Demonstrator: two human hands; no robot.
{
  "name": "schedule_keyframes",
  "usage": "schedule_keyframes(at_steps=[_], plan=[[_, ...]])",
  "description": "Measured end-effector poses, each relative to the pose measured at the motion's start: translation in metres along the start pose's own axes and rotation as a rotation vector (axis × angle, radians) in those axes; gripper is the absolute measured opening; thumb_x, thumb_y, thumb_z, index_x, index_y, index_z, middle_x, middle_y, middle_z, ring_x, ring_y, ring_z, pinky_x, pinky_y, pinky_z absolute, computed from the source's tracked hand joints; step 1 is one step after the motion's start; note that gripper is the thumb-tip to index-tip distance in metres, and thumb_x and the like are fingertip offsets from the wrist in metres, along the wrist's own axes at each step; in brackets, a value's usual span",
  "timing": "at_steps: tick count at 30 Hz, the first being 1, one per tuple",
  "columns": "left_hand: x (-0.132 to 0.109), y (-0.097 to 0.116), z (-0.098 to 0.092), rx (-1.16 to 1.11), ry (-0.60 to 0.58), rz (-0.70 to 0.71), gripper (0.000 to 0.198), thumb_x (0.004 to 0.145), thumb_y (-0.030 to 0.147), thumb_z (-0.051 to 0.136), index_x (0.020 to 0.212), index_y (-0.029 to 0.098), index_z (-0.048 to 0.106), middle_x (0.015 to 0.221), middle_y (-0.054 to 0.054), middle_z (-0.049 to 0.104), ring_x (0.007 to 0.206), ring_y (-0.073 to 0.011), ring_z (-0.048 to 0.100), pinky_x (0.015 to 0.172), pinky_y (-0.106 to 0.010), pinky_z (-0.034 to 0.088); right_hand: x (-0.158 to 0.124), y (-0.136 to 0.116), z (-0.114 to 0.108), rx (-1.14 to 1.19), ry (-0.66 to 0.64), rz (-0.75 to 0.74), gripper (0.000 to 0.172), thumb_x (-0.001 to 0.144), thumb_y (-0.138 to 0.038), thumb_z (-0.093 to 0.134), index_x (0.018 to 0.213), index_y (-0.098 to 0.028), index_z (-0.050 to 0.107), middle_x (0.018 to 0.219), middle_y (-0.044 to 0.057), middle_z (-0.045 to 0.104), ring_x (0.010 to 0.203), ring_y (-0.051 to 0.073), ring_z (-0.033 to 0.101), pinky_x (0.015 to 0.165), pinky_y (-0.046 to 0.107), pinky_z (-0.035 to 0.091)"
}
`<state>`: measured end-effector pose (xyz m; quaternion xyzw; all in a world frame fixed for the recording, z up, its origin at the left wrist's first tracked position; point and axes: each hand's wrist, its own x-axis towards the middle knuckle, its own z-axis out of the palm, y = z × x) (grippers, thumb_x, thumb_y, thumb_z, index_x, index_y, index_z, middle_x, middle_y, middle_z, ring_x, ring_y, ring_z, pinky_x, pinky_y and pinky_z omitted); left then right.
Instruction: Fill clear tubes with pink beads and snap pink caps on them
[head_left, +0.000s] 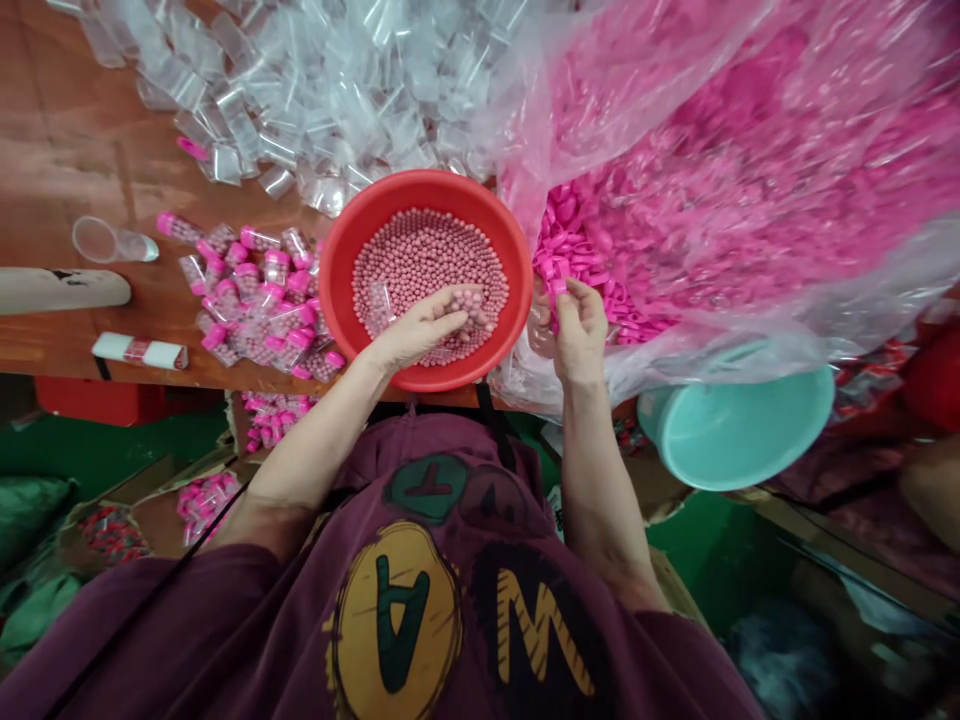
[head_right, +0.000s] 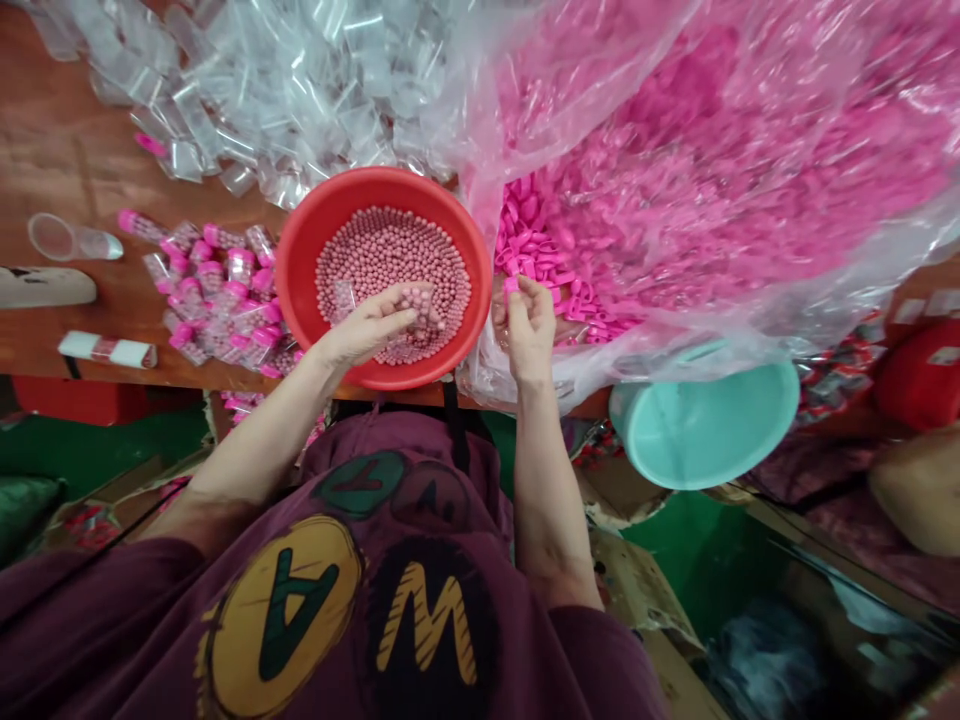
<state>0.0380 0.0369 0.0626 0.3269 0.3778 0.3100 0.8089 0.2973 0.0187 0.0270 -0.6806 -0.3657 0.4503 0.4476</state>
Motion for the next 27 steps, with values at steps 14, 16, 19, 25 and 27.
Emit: schedule_keyframes(at_steps=[14,16,19,25,27], plan=[[-0.024,0.024,-0.004,-0.160,-0.005,-0.211,0.033,0.107,0.041,0.051,0.109,0.016,0.072,0.103,-0.015,0.080,0.086,-0.0247,0.076,0.075,-0.039,0.063,-0.031,-0.070,0.061,-0.085,-0.324,-0.209,0.055,0.097,-0.073,0.069,0.132,-0.031,0.071,0.111,0.004,0.075,0.097,0.020,0.072,0.090,0.041,0.065],[-0.027,0.025,-0.006,-0.138,-0.005,-0.181,0.030,0.105,0.039,0.056,0.108,0.016,0.074,0.102,-0.014,0.080,0.086,-0.0235,0.077,0.075,-0.038,0.064,-0.033,-0.073,0.063,-0.212,-0.332,-0.308,0.051,0.100,-0.068,0.067,0.134,-0.029,0.070,0.119,0.006,0.074,0.106,0.023,0.072,0.099,0.046,0.064],[-0.030,0.026,-0.009,-0.099,-0.002,-0.154,0.025,0.100,0.040,0.068,0.106,0.017,0.075,0.098,-0.011,0.079,0.081,-0.0195,0.076,0.073,-0.033,0.063,-0.038,-0.082,0.063,-0.383,-0.353,-0.435,0.037,0.103,-0.054,0.066,0.128,-0.027,0.071,0.115,0.007,0.072,0.105,0.024,0.070,0.101,0.048,0.063],[-0.033,0.032,-0.013,-0.140,0.050,-0.182,0.022,0.094,0.038,0.079,0.099,0.017,0.074,0.093,-0.005,0.076,0.065,-0.0099,0.065,0.057,-0.023,0.052,-0.049,-0.101,0.065,-0.483,-0.427,-0.501,0.023,0.104,-0.032,0.059,0.125,-0.026,0.066,0.121,0.008,0.075,0.113,0.026,0.072,0.106,0.047,0.061],[-0.032,0.032,-0.014,-0.128,0.051,-0.187,0.022,0.093,0.038,0.079,0.097,0.017,0.074,0.091,-0.006,0.074,0.065,-0.0096,0.063,0.053,-0.021,0.048,-0.051,-0.102,0.068,-0.496,-0.424,-0.507,0.025,0.103,-0.028,0.057,0.126,-0.027,0.065,0.125,0.008,0.076,0.115,0.026,0.072,0.107,0.047,0.060]])
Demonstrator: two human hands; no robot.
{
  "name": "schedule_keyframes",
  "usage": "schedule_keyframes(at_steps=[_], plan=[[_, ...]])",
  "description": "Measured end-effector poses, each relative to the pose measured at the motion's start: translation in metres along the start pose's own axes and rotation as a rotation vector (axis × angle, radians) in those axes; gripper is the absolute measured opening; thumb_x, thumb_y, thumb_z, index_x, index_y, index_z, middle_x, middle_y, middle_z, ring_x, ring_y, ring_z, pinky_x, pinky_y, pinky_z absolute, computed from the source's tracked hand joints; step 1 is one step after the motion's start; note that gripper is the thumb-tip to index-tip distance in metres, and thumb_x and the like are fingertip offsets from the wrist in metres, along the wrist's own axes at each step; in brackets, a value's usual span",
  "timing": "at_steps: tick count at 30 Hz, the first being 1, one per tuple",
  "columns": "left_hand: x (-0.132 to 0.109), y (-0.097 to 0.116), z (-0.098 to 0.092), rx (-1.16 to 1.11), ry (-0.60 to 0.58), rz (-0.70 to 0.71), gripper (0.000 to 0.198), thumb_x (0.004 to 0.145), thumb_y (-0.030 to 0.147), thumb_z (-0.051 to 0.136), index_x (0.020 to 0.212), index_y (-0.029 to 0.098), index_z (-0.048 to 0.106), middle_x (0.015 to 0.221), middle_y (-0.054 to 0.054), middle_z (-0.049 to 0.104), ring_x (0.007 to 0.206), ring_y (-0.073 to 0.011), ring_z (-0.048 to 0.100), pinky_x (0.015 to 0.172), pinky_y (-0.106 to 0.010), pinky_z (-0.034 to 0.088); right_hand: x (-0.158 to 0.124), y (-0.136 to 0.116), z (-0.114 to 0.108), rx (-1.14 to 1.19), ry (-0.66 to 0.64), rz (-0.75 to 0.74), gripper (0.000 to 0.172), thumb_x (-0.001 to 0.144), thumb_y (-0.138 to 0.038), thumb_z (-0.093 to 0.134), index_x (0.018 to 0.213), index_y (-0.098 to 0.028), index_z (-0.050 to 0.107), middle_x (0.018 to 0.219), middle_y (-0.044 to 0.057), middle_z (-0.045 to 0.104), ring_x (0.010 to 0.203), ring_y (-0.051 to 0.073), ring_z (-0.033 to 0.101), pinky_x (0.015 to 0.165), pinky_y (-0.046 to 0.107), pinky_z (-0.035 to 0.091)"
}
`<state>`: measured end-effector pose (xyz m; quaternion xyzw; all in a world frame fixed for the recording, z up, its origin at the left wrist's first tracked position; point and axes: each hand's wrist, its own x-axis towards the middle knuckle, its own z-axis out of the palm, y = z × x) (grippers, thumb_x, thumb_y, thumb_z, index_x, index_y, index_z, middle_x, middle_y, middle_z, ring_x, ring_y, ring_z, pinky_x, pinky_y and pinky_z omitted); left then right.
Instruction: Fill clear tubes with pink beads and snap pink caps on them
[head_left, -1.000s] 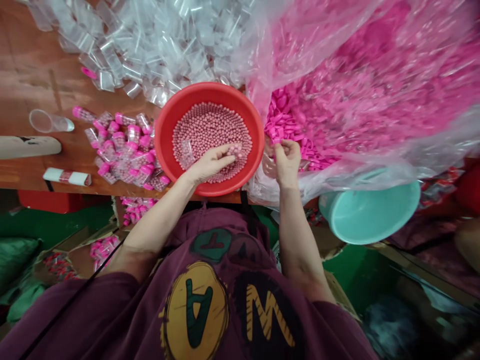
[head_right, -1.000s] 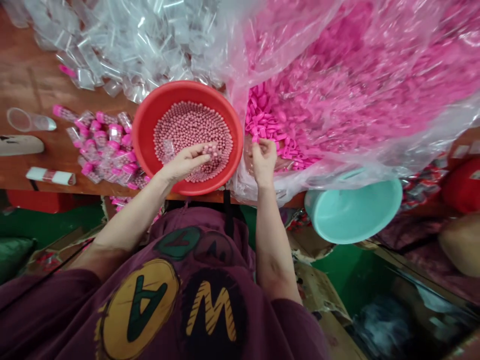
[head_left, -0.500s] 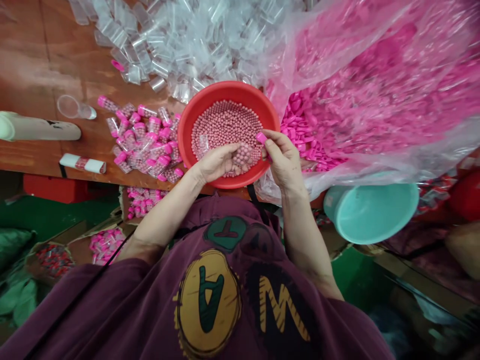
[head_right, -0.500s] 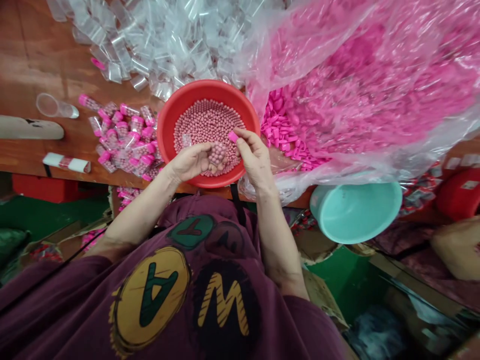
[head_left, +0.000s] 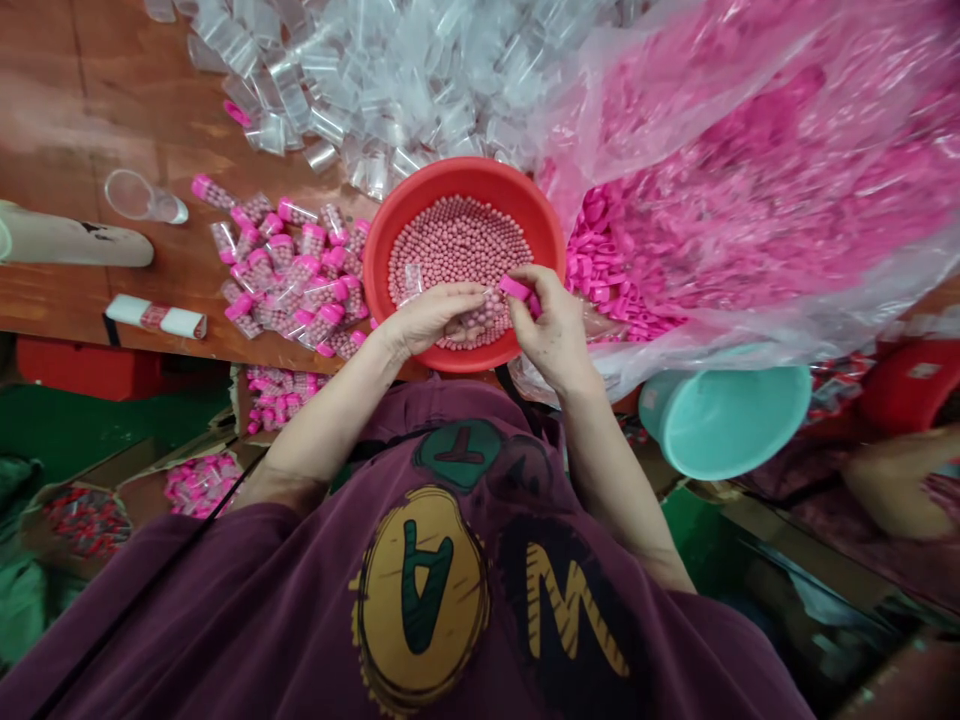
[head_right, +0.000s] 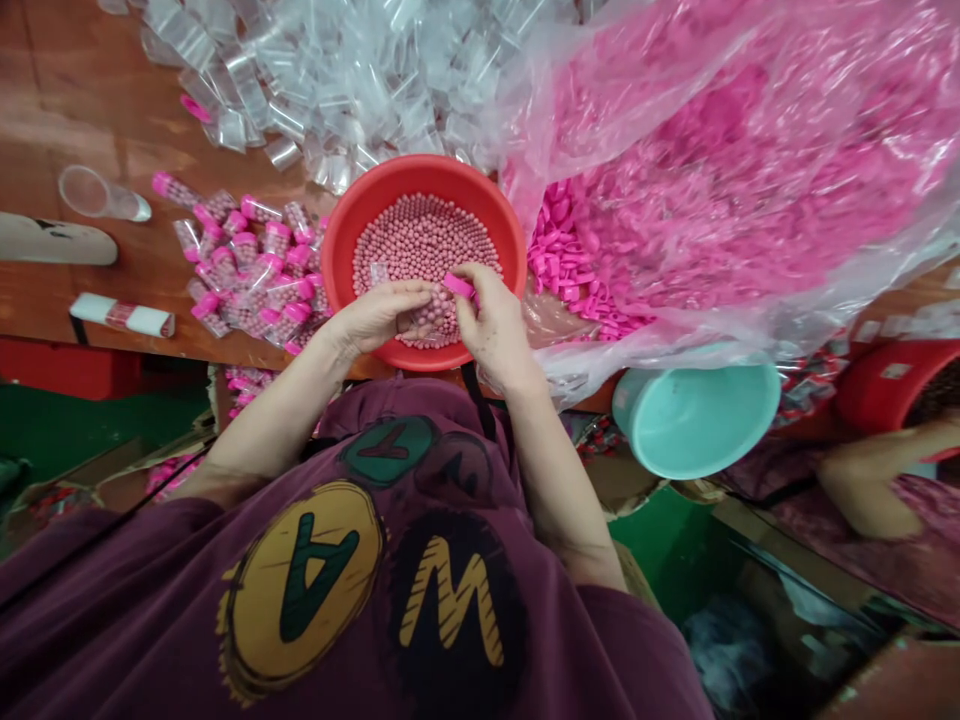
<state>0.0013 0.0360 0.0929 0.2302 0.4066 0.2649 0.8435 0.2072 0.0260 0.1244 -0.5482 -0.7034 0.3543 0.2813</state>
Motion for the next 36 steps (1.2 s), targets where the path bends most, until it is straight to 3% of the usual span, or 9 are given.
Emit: schedule_keyframes(at_steps=[4,8,14,18,25,30,33,36], plan=[[0.003,-0.003,-0.003,0.064,0.012,0.000,0.027,0.095,0.043,0.077,0.091,0.016,0.074,0.085,-0.007,0.072,0.065,-0.0126,0.064,0.052,-0.024,0.045,-0.002,-0.001,0.004,-0.007,-0.027,-0.018,0.028,0.100,-0.023,0.056,0.125,-0.025,0.066,0.126,0.010,0.076,0.116,0.025,0.072,0.106,0.044,0.060],[0.004,-0.005,-0.005,0.095,0.049,0.016,0.026,0.096,0.042,0.074,0.088,0.017,0.073,0.083,-0.008,0.070,0.069,-0.0156,0.067,0.054,-0.026,0.048,-0.008,-0.001,0.004,-0.005,-0.040,-0.023,0.026,0.101,-0.029,0.057,0.125,-0.025,0.067,0.123,0.009,0.076,0.114,0.026,0.072,0.104,0.046,0.060],[0.003,0.000,-0.009,0.199,0.130,0.011,0.023,0.095,0.038,0.070,0.099,0.016,0.076,0.093,-0.008,0.074,0.083,-0.0178,0.074,0.069,-0.030,0.059,-0.015,0.002,-0.002,0.004,-0.099,-0.057,0.027,0.105,-0.029,0.055,0.127,-0.027,0.071,0.115,0.007,0.076,0.106,0.025,0.071,0.098,0.045,0.061],[0.006,-0.001,-0.013,0.218,0.130,-0.007,0.029,0.097,0.038,0.064,0.109,0.016,0.079,0.098,-0.010,0.076,0.090,-0.0206,0.076,0.075,-0.033,0.063,-0.018,0.007,-0.010,-0.021,-0.119,-0.062,0.031,0.101,-0.023,0.056,0.126,-0.028,0.074,0.119,0.008,0.074,0.110,0.026,0.071,0.101,0.048,0.061],[0.010,-0.008,-0.011,0.086,0.047,-0.037,0.041,0.105,0.040,0.048,0.112,0.014,0.079,0.096,-0.014,0.079,0.083,-0.0229,0.075,0.071,-0.037,0.063,-0.015,0.010,-0.006,-0.015,0.078,-0.004,0.027,0.104,-0.030,0.059,0.124,-0.029,0.076,0.117,0.007,0.075,0.109,0.026,0.072,0.102,0.049,0.062],[0.009,-0.017,-0.002,0.044,0.011,0.066,0.029,0.100,0.044,0.070,0.106,0.017,0.077,0.102,-0.011,0.080,0.091,-0.0215,0.077,0.084,-0.038,0.066,-0.009,0.004,0.007,0.068,0.110,0.042,0.024,0.107,-0.040,0.060,0.120,-0.030,0.078,0.117,0.006,0.079,0.111,0.025,0.074,0.105,0.049,0.062],[0.010,-0.025,0.004,0.027,0.020,0.128,0.033,0.095,0.050,0.079,0.107,0.019,0.076,0.103,-0.009,0.079,0.096,-0.0215,0.078,0.094,-0.040,0.065,-0.009,0.005,0.016,0.067,0.155,0.059,0.026,0.107,-0.045,0.061,0.117,-0.030,0.079,0.115,0.006,0.080,0.109,0.026,0.075,0.104,0.050,0.064],[0.011,-0.032,0.011,-0.012,0.064,0.150,0.038,0.096,0.053,0.079,0.114,0.020,0.076,0.103,-0.008,0.078,0.098,-0.0209,0.078,0.092,-0.038,0.065,-0.011,0.008,0.023,0.050,0.225,0.063,0.027,0.108,-0.049,0.060,0.115,-0.031,0.080,0.113,0.006,0.080,0.109,0.026,0.075,0.103,0.051,0.064]])
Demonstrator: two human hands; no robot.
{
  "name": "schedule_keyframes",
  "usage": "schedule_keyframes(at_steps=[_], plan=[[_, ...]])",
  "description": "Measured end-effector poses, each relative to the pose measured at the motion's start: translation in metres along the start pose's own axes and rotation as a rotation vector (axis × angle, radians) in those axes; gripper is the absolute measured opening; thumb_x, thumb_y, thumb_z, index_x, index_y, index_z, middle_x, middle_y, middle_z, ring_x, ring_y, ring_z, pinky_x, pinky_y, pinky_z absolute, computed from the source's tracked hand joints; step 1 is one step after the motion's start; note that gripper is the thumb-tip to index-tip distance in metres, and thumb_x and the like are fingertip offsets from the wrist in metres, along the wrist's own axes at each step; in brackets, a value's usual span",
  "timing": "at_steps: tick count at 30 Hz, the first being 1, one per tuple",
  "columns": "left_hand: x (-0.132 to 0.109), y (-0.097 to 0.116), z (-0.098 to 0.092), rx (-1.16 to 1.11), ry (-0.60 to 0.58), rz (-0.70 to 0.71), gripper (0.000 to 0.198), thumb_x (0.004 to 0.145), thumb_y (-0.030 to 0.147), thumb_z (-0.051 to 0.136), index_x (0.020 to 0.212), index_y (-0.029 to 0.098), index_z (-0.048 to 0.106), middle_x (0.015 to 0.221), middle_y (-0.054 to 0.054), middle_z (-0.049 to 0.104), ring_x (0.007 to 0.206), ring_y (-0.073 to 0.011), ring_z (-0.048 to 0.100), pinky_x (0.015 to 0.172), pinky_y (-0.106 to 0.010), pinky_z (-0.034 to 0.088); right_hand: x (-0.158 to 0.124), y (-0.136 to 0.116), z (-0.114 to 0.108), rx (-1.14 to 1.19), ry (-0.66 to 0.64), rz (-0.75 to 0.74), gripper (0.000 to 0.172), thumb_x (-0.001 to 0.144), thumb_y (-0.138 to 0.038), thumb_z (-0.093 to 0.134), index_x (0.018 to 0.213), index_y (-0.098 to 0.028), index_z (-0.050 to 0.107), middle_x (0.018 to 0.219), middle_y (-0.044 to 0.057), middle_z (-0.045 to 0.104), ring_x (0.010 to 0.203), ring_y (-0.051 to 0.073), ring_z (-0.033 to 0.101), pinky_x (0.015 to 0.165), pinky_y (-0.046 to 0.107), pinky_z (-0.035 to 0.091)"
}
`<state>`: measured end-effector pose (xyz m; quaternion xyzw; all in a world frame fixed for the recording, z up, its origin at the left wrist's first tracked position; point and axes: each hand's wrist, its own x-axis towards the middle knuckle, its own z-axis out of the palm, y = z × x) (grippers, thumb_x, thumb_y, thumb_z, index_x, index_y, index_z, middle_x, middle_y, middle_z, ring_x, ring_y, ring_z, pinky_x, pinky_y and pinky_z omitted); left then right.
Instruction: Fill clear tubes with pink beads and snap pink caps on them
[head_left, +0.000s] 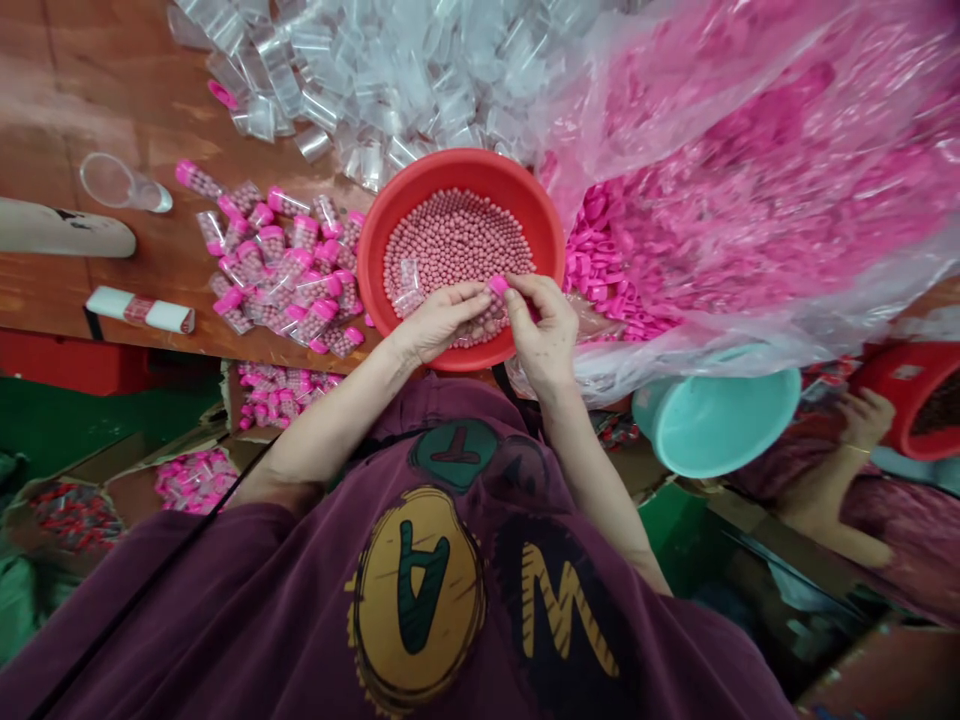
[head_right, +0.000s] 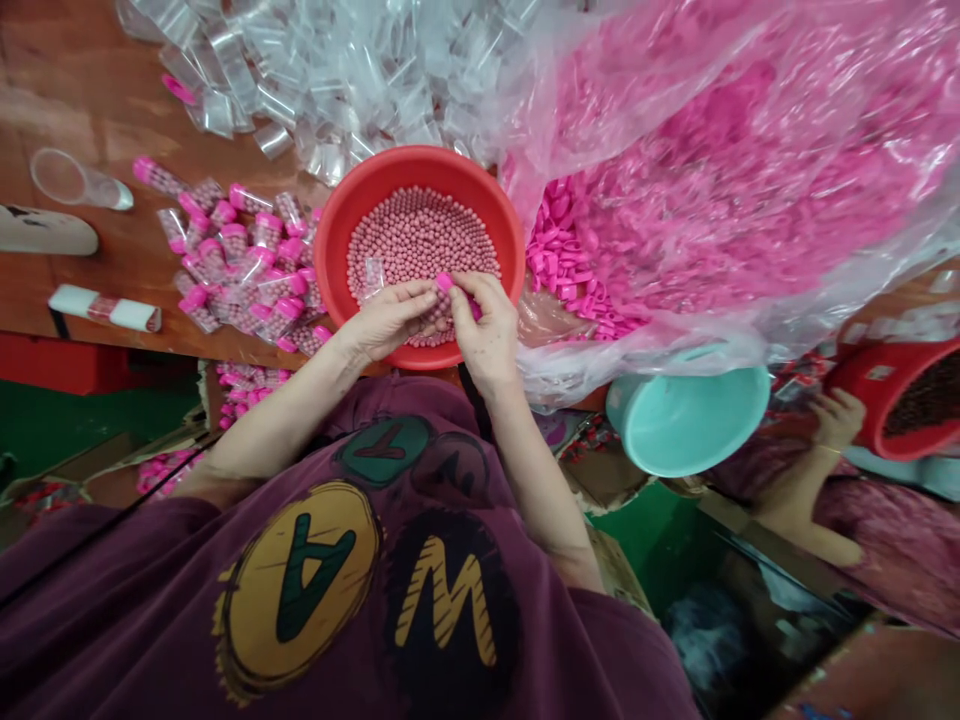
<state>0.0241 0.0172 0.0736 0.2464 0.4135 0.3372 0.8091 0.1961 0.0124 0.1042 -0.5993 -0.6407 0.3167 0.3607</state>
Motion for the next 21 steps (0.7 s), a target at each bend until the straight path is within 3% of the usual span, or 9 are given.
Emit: schedule_keyframes(at_steps=[7,12,16,21], plan=[[-0.007,-0.002,0.017,0.038,0.083,0.071,0.043,0.099,0.062,0.072,0.112,0.021,0.073,0.090,-0.004,0.071,0.081,-0.0164,0.070,0.073,-0.029,0.058,-0.007,-0.001,-0.001,-0.010,0.027,-0.042,0.029,0.110,-0.045,0.056,0.118,-0.031,0.080,0.112,0.007,0.076,0.109,0.025,0.074,0.102,0.050,0.064],[-0.012,0.005,0.025,0.152,0.126,0.154,0.045,0.100,0.061,0.072,0.118,0.020,0.073,0.096,-0.005,0.072,0.079,-0.0153,0.067,0.076,-0.031,0.057,-0.012,-0.002,0.000,0.029,0.036,0.019,0.030,0.110,-0.048,0.056,0.118,-0.031,0.079,0.104,0.004,0.076,0.100,0.022,0.073,0.094,0.043,0.065],[-0.014,0.005,0.023,0.199,0.163,0.200,0.040,0.099,0.054,0.075,0.115,0.018,0.073,0.093,-0.004,0.071,0.077,-0.0138,0.064,0.072,-0.028,0.055,-0.016,-0.008,0.002,0.009,0.013,-0.002,0.031,0.111,-0.045,0.054,0.122,-0.031,0.079,0.107,0.006,0.076,0.102,0.024,0.072,0.096,0.045,0.065],[-0.013,0.004,0.015,0.064,0.134,0.104,0.041,0.094,0.054,0.082,0.107,0.017,0.073,0.077,0.001,0.064,0.062,-0.0087,0.055,0.057,-0.021,0.045,-0.026,-0.005,0.002,0.106,-0.094,0.016,0.037,0.110,-0.048,0.054,0.131,-0.028,0.076,0.120,0.010,0.075,0.113,0.027,0.072,0.104,0.050,0.064]])
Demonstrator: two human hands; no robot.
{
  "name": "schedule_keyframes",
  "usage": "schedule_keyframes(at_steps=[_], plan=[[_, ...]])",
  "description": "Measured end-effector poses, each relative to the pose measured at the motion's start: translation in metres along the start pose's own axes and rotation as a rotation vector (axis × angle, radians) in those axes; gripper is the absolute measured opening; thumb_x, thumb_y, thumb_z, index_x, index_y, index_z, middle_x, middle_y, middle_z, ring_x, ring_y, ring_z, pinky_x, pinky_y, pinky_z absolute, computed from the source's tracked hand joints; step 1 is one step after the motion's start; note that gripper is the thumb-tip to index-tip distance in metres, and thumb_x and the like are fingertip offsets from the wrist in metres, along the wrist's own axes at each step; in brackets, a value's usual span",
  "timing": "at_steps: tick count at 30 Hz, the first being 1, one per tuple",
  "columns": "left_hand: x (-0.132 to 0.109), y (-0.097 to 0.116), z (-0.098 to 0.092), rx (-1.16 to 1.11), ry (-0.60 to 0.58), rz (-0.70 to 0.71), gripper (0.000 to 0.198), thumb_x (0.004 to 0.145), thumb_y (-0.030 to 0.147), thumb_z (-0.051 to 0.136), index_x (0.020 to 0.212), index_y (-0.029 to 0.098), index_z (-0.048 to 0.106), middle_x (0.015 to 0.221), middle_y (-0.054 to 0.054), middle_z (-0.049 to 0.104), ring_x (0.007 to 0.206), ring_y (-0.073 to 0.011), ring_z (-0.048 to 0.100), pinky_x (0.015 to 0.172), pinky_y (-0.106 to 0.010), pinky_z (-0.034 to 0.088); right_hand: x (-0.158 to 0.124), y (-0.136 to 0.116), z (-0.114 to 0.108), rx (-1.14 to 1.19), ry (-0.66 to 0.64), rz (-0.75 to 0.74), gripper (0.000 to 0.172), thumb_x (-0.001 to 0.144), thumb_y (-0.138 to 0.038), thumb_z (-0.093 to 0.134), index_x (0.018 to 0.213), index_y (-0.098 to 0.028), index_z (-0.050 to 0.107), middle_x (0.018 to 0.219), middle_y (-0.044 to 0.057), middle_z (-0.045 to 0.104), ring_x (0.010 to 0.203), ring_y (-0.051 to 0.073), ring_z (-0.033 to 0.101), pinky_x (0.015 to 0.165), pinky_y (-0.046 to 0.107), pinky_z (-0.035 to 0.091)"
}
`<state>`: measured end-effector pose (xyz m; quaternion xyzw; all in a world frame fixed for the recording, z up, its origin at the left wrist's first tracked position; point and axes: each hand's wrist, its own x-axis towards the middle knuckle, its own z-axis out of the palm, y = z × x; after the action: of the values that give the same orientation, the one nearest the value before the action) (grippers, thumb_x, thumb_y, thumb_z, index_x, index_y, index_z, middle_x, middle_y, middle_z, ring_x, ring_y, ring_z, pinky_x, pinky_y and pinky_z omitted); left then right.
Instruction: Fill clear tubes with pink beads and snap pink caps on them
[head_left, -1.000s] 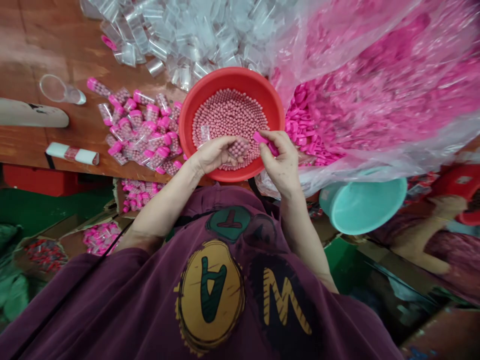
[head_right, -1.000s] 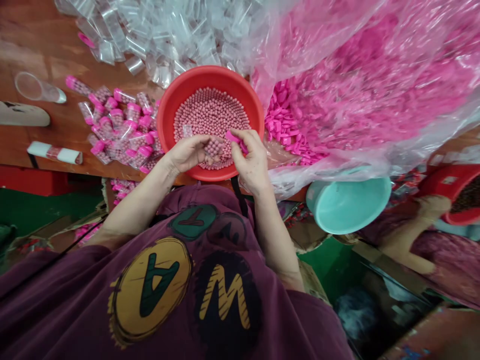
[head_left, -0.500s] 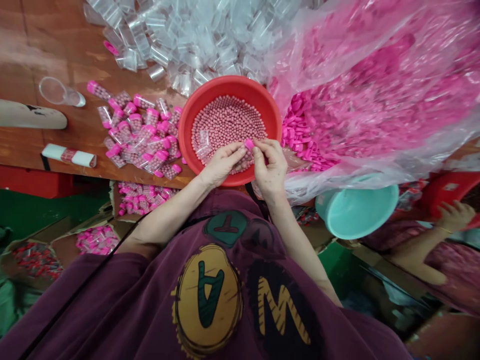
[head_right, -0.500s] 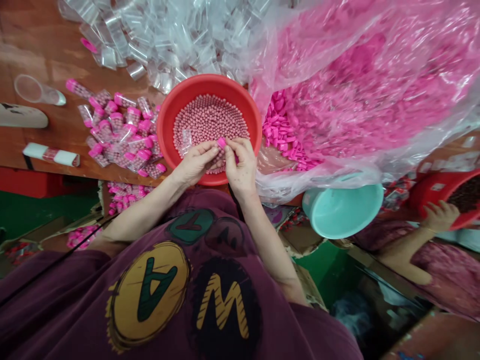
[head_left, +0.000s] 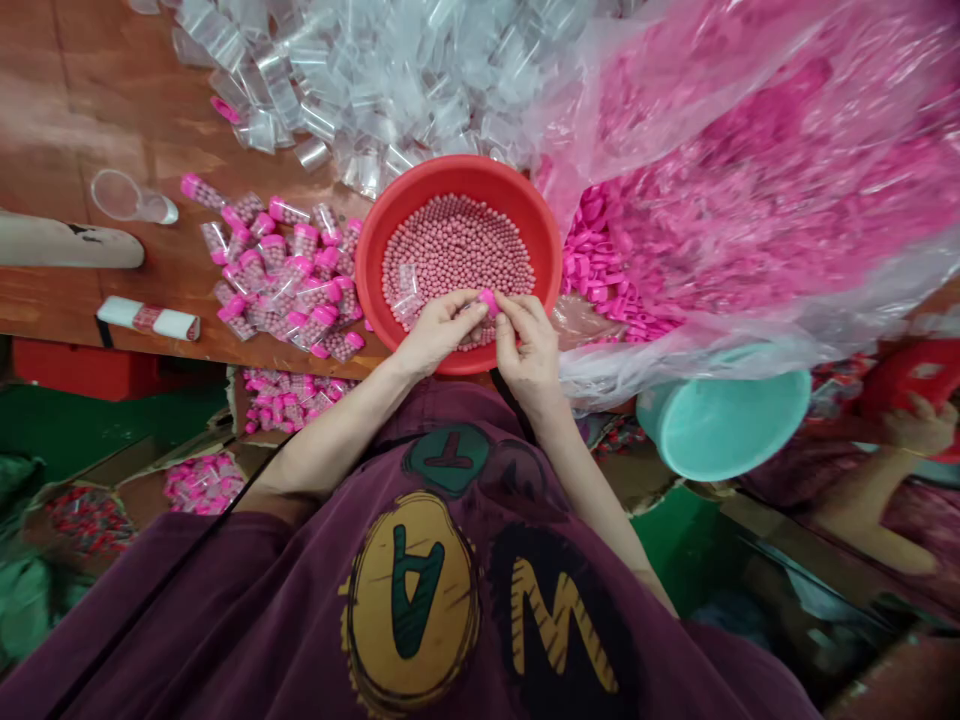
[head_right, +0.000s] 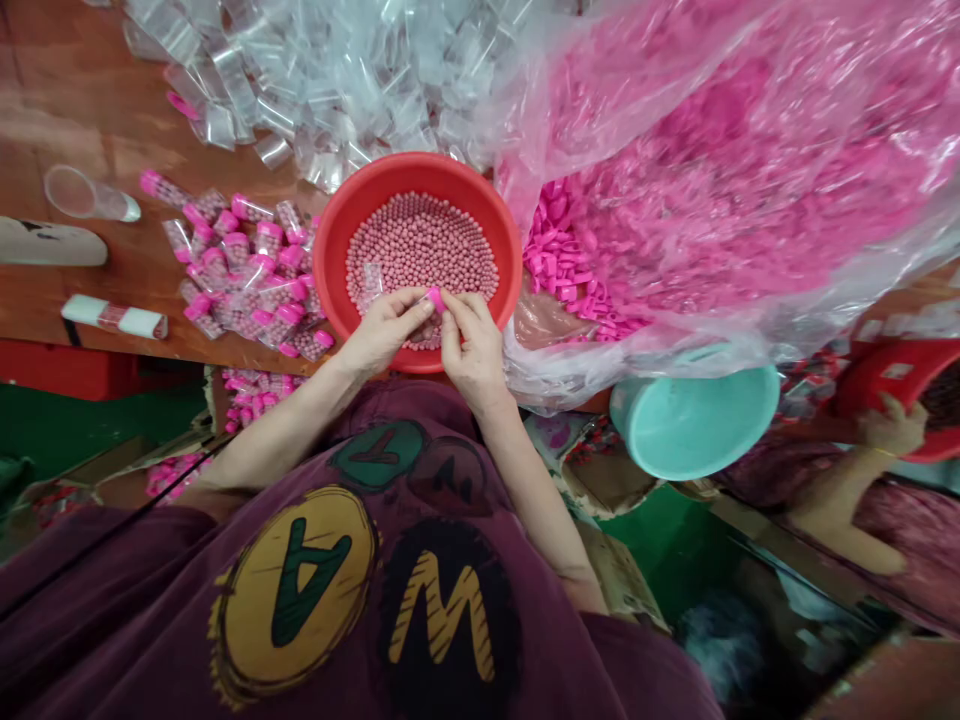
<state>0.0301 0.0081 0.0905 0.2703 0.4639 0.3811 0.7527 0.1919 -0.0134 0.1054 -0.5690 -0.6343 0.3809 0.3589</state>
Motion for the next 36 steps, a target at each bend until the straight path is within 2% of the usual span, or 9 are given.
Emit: schedule_keyframes(at_steps=[4,8,10,13,17,23,28,32,36], plan=[[0.000,0.002,-0.005,-0.044,-0.018,-0.037,0.042,0.092,0.055,0.084,0.103,0.017,0.073,0.079,0.000,0.069,0.062,-0.0088,0.057,0.056,-0.021,0.045,-0.005,0.021,0.008,0.329,0.146,0.225,0.055,0.100,-0.064,0.068,0.143,-0.031,0.062,0.122,0.007,0.073,0.093,0.021,0.074,0.088,0.043,0.069],[-0.001,0.002,-0.010,0.052,-0.032,0.020,0.046,0.088,0.057,0.087,0.107,0.017,0.076,0.083,-0.001,0.072,0.068,-0.0105,0.063,0.065,-0.023,0.053,-0.002,0.032,0.010,0.400,0.250,0.378,0.059,0.090,-0.070,0.079,0.128,-0.030,0.062,0.103,0.002,0.070,0.074,0.016,0.069,0.074,0.035,0.066],[0.000,0.000,-0.012,0.092,-0.039,0.048,0.048,0.087,0.057,0.088,0.110,0.016,0.078,0.087,-0.002,0.075,0.073,-0.0116,0.066,0.070,-0.024,0.056,-0.001,0.026,0.008,0.284,0.185,0.307,0.048,0.095,-0.066,0.073,0.123,-0.028,0.066,0.104,0.003,0.070,0.084,0.018,0.071,0.082,0.037,0.067],[-0.001,-0.005,-0.013,0.094,-0.027,0.042,0.049,0.086,0.056,0.090,0.110,0.015,0.079,0.090,-0.003,0.077,0.077,-0.0134,0.069,0.075,-0.026,0.059,-0.001,0.010,0.003,-0.017,-0.010,0.086,0.042,0.103,-0.050,0.063,0.135,-0.024,0.066,0.122,0.010,0.070,0.112,0.026,0.070,0.103,0.048,0.063],[-0.006,-0.007,-0.008,0.044,0.043,0.006,0.051,0.086,0.057,0.088,0.110,0.013,0.079,0.087,-0.004,0.077,0.077,-0.0148,0.070,0.076,-0.028,0.059,-0.001,-0.005,0.005,-0.405,-0.176,-0.024,0.074,0.092,-0.041,0.071,0.156,-0.010,0.050,0.138,0.022,0.061,0.132,0.039,0.059,0.115,0.063,0.053],[-0.014,-0.002,0.006,0.015,0.218,0.077,0.032,0.088,0.040,0.085,0.104,0.013,0.080,0.093,-0.003,0.077,0.082,-0.0137,0.067,0.080,-0.025,0.057,0.009,-0.007,0.019,-0.610,-0.219,-0.092,0.062,0.091,-0.037,0.068,0.144,-0.007,0.054,0.125,0.023,0.064,0.117,0.040,0.059,0.106,0.063,0.055],[-0.011,-0.010,0.019,-0.009,0.411,0.010,0.005,0.092,0.018,0.072,0.090,0.014,0.075,0.078,0.001,0.070,0.070,-0.0109,0.059,0.071,-0.022,0.051,0.011,0.004,0.026,-0.638,-0.228,-0.188,0.040,0.090,-0.028,0.063,0.125,-0.008,0.062,0.109,0.020,0.068,0.105,0.036,0.061,0.094,0.052,0.057],[-0.009,-0.026,0.018,0.013,0.523,-0.099,0.011,0.096,0.017,0.068,0.086,0.013,0.071,0.077,0.001,0.067,0.071,-0.0110,0.057,0.072,-0.023,0.049,0.006,0.019,0.031,-0.661,-0.366,-0.231,0.047,0.089,-0.028,0.064,0.130,-0.005,0.061,0.112,0.022,0.069,0.104,0.036,0.064,0.087,0.046,0.056],[-0.014,-0.035,0.001,0.106,0.456,-0.151,0.024,0.101,0.027,0.065,0.083,0.013,0.071,0.071,0.002,0.063,0.070,-0.0122,0.056,0.073,-0.024,0.049,0.010,0.031,0.039,-0.732,-0.456,-0.298,0.041,0.092,-0.035,0.065,0.121,-0.007,0.065,0.105,0.021,0.070,0.097,0.035,0.066,0.078,0.042,0.052]])
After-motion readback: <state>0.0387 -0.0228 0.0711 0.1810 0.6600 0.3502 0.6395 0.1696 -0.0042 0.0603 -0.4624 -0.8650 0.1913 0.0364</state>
